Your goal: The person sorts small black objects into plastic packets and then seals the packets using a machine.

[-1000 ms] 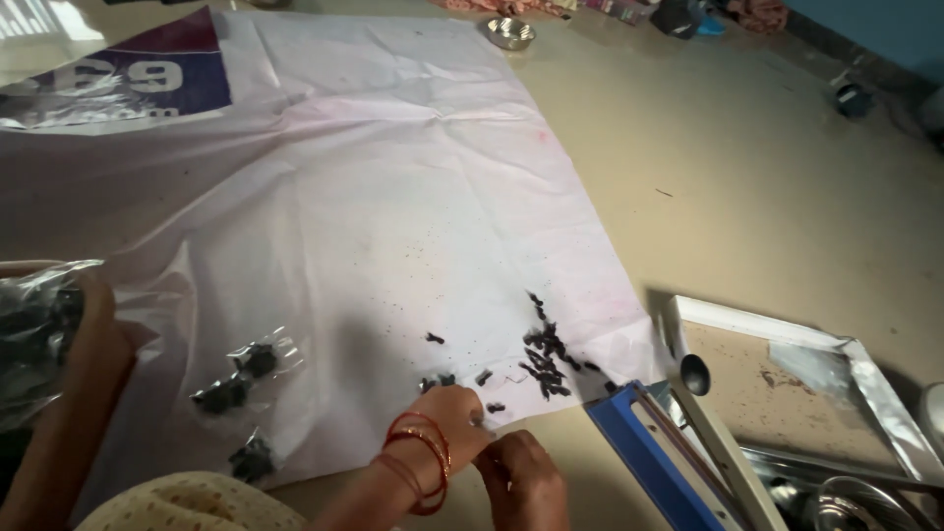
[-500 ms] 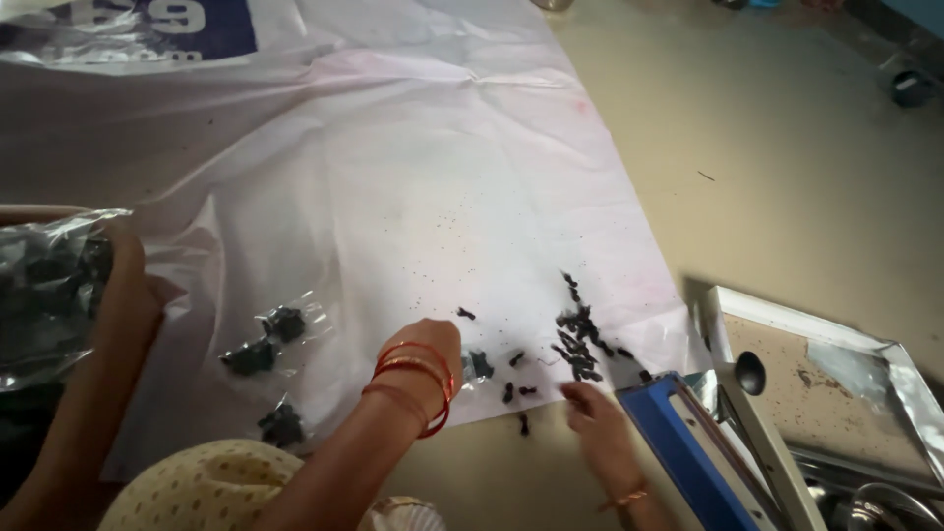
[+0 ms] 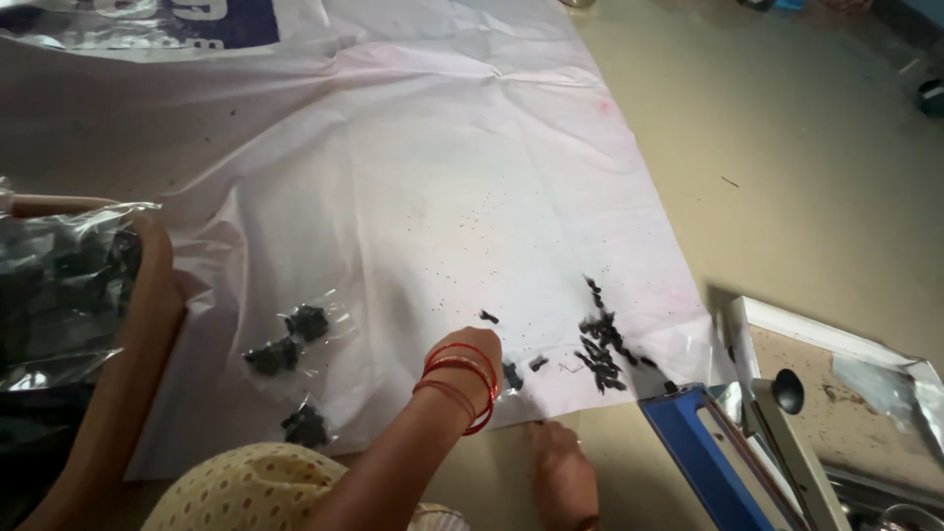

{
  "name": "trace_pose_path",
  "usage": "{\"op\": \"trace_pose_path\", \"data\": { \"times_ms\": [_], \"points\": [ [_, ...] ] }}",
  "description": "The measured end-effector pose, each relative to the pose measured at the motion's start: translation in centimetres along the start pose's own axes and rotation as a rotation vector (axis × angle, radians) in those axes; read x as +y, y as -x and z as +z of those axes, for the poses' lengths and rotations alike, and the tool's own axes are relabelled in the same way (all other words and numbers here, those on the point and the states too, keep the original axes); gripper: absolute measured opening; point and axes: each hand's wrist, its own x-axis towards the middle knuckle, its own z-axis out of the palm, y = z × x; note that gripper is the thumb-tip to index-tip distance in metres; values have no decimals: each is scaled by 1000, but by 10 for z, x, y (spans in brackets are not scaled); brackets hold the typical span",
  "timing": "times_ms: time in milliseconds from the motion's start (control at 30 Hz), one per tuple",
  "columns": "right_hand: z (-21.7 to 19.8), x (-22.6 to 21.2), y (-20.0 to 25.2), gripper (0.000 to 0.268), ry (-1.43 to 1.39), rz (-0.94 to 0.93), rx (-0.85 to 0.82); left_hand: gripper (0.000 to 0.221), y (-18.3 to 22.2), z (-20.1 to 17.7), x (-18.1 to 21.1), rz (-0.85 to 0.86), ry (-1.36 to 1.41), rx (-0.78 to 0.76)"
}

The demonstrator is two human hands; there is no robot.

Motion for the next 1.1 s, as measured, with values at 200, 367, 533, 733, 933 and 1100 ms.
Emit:
{"op": "trace_pose_path", "data": {
  "times_ms": [200,367,533,733,933,1100],
  "points": [
    [-101,-24,-19,28,-970,403,43,19,-7,7,8,22,-68,-67],
    [-151,-61,-36,28,-1228,367,-154,19,9,8,18,102,-5,-59],
    [-131,-78,-43,20,-486,106,63,16,8,10,18,84,-66,-235],
    [-156,-89,-46,16,-805,377,34,18,-2,19,17,134,-72,-190],
    [-164,-100,-46,12,-699,266,90,19,5,16,20,97,-10,-144],
    [-155,-100,-45,10,-549,-5,282,19,1,17,17,83,20,-133]
  ]
}}
